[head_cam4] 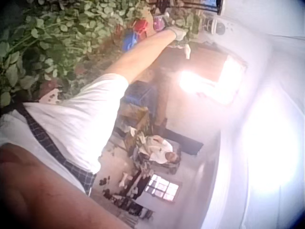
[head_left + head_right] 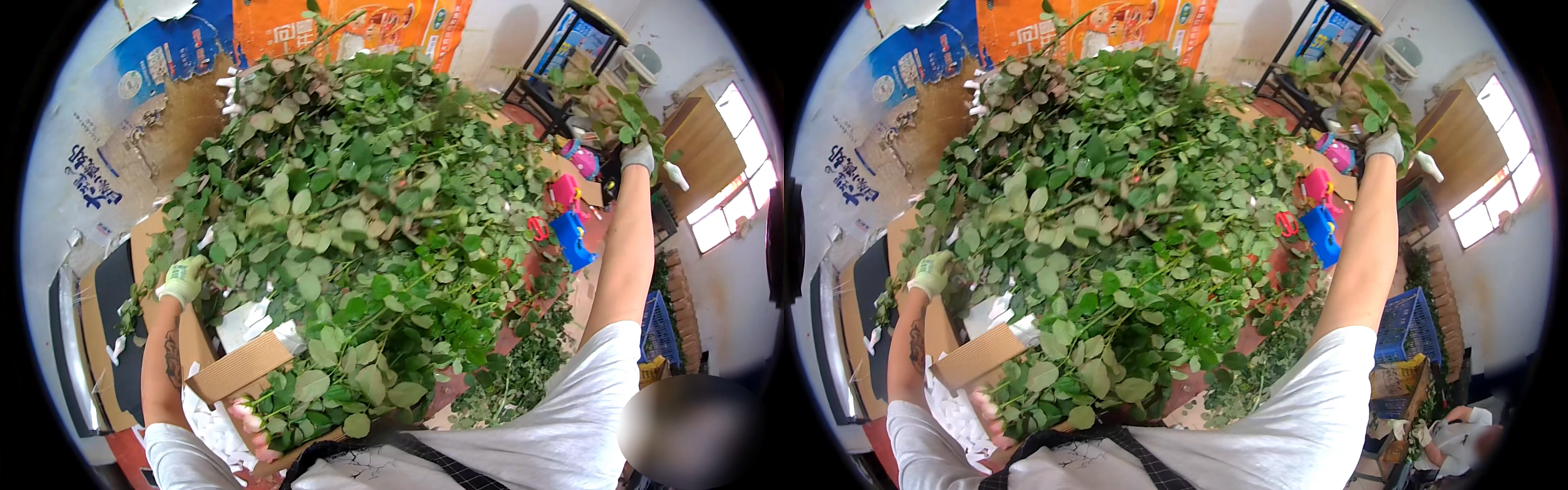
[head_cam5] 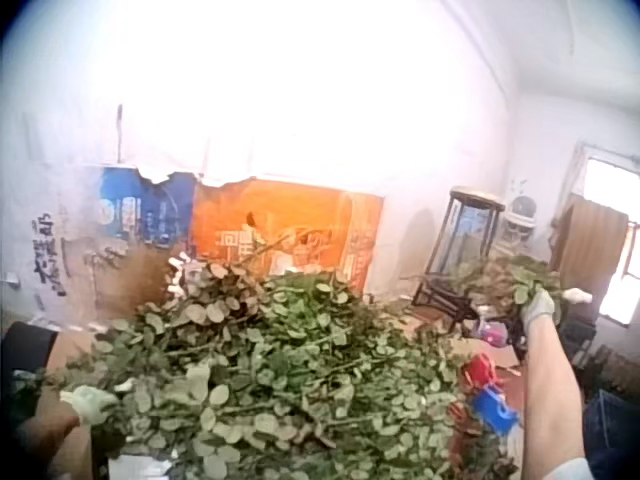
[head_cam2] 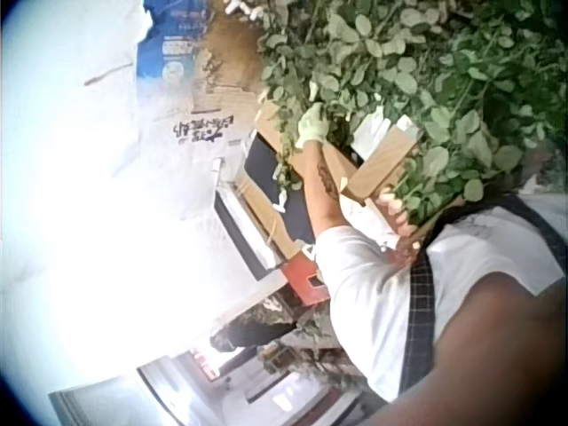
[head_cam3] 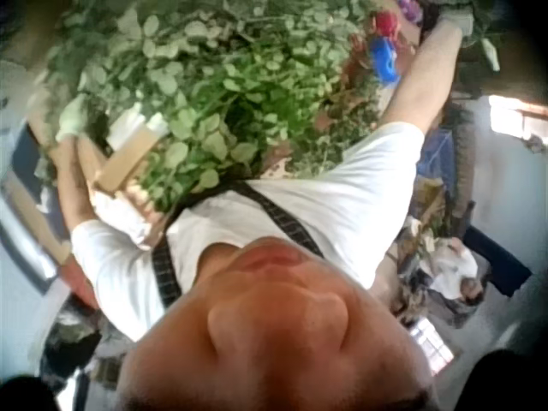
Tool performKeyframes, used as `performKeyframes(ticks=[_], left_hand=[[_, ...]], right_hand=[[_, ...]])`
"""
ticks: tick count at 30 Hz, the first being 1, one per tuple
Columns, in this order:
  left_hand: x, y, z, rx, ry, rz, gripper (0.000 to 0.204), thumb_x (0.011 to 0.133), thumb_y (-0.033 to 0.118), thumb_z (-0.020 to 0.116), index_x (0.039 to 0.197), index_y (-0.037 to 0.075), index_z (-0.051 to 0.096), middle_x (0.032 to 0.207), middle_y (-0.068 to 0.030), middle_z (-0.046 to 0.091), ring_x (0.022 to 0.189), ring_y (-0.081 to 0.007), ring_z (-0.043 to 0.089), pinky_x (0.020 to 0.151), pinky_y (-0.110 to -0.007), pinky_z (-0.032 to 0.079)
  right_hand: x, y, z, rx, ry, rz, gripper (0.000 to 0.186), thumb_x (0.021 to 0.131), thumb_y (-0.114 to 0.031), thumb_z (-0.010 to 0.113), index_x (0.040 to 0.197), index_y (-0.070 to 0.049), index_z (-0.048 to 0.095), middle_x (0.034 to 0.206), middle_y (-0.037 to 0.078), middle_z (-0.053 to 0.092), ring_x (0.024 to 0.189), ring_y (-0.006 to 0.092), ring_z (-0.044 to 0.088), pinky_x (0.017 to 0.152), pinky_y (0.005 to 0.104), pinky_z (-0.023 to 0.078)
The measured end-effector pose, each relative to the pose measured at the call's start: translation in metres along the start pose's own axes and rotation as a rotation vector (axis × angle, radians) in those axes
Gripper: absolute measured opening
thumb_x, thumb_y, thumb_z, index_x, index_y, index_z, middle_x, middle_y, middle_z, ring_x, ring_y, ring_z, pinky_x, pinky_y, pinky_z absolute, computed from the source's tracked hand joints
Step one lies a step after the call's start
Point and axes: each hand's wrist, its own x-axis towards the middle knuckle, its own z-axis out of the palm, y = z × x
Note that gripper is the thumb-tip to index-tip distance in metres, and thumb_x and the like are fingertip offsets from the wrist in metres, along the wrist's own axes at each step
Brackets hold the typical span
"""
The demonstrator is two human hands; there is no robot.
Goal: The person arranges pink roses and green foliage into a cardboard box. They place the flowers and leaves into the box, adjusting their positions to fit them neatly.
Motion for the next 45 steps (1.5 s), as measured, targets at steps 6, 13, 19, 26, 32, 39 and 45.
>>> performKeyframes(ticks=[6, 13, 19, 26, 32, 39, 45], left_hand=[[0.061, 0.076, 0.020, -0.226, -0.157, 0.027, 0.019, 0.086, 0.021, 0.056, 0.100, 0.010, 0.064, 0.097, -0.0200, 0.067, 0.094, -0.0412, 0.062, 0.081, -0.050, 0.049], [0.081, 0.068, -0.002, -0.084, 0.048, 0.157, 0.024, 0.086, 0.017, 0.055, 0.106, 0.008, 0.064, 0.100, -0.0224, 0.066, 0.093, -0.0427, 0.062, 0.080, -0.050, 0.049], [0.045, 0.076, -0.057, -0.186, 0.101, 0.164, 0.019, 0.087, 0.013, 0.053, 0.102, 0.005, 0.060, 0.099, -0.0230, 0.064, 0.094, -0.0435, 0.060, 0.081, -0.049, 0.048], [0.097, 0.059, -0.109, -0.118, 0.400, 0.057, 0.023, 0.092, 0.021, 0.049, 0.110, 0.009, 0.060, 0.104, -0.0206, 0.066, 0.101, -0.0430, 0.060, 0.084, -0.050, 0.048], [0.120, 0.078, -0.106, 0.007, 0.384, -0.159, 0.030, 0.092, 0.021, 0.051, 0.120, 0.015, 0.060, 0.113, -0.0165, 0.066, 0.106, -0.0370, 0.062, 0.088, -0.047, 0.050], [0.130, 0.067, -0.061, -0.003, 0.374, -0.074, 0.026, 0.090, 0.020, 0.051, 0.114, 0.016, 0.061, 0.106, -0.0155, 0.068, 0.099, -0.0372, 0.064, 0.081, -0.049, 0.051], [0.117, 0.032, -0.043, -0.070, 0.187, -0.025, 0.044, 0.088, 0.023, 0.058, 0.131, 0.014, 0.054, 0.124, -0.0175, 0.060, 0.115, -0.0351, 0.057, 0.096, -0.044, 0.046]], right_hand=[[0.070, -0.015, -0.137, 1.392, 0.624, -0.186, 0.041, 0.087, -0.022, 0.072, 0.118, 0.003, 0.064, 0.115, 0.012, 0.067, 0.102, 0.0208, 0.062, 0.092, 0.0342, 0.048], [-0.004, -0.059, -0.207, 0.522, 0.438, -0.688, 0.023, 0.089, -0.018, 0.063, 0.106, -0.003, 0.066, 0.094, 0.016, 0.071, 0.082, 0.0306, 0.068, 0.072, 0.0379, 0.050], [-0.111, -0.179, -0.220, 0.185, 0.654, -1.174, 0.021, 0.090, -0.013, 0.064, 0.108, -0.002, 0.063, 0.089, 0.016, 0.067, 0.076, 0.0307, 0.064, 0.066, 0.0359, 0.052], [-0.168, -0.337, -0.142, -0.049, 0.515, -0.972, 0.042, 0.080, -0.017, 0.070, 0.119, -0.010, 0.054, 0.113, 0.015, 0.054, 0.102, 0.0302, 0.055, 0.083, 0.0402, 0.046], [-0.414, -0.350, -0.012, 0.114, -0.450, -1.834, 0.022, 0.080, -0.014, 0.061, 0.101, -0.012, 0.064, 0.095, 0.009, 0.065, 0.095, 0.0266, 0.064, 0.083, 0.0393, 0.052], [-0.490, -0.384, 0.073, 0.095, -0.493, -1.712, 0.016, 0.080, -0.014, 0.058, 0.089, -0.012, 0.071, 0.090, 0.007, 0.073, 0.091, 0.0245, 0.069, 0.074, 0.0373, 0.052], [-0.457, -0.338, 0.030, 0.232, -0.461, -1.758, 0.014, 0.084, -0.016, 0.057, 0.093, -0.015, 0.068, 0.093, 0.008, 0.068, 0.094, 0.0253, 0.067, 0.074, 0.0376, 0.051]])
